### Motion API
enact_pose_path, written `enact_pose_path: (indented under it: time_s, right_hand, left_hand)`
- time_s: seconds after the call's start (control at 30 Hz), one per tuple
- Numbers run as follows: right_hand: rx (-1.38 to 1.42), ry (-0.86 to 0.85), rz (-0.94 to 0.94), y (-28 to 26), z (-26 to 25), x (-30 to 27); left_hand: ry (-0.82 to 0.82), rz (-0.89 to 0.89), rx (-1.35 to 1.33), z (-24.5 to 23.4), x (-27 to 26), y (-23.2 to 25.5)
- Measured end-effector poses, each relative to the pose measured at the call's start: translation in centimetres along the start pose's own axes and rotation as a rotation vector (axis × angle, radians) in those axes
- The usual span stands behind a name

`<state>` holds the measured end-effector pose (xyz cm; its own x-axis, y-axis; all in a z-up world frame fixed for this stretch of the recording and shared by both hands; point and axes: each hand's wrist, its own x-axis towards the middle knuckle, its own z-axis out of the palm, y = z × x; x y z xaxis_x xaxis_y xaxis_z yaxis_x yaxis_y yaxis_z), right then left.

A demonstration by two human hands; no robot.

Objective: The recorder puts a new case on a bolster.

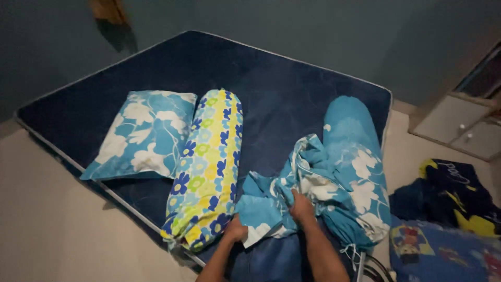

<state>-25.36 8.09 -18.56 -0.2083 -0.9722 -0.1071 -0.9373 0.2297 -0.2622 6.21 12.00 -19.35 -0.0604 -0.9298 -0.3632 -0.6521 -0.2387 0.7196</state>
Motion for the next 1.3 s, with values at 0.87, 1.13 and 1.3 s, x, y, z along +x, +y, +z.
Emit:
enact_pose_path:
  time_s: [0.87, 1.13, 1.3]
  right_hand:
    - [0.031, -0.013, -0.806, -5.1, -8.4, 10.0]
    - [0.516, 0.130, -0.183, 9.7, 16.9, 14.0]
    - [0.246, -0.060, -0.024, 6.7, 7.6, 8.4]
  left_hand:
    - [-0.065, 0.042, -0.794, 1.2, 7.1, 8.4]
    - [0.709, 0.354, 0.336, -4.6, -0.2, 7.8]
    - [0.795, 0.289, 1.167, -4.7, -1.1, 3.9]
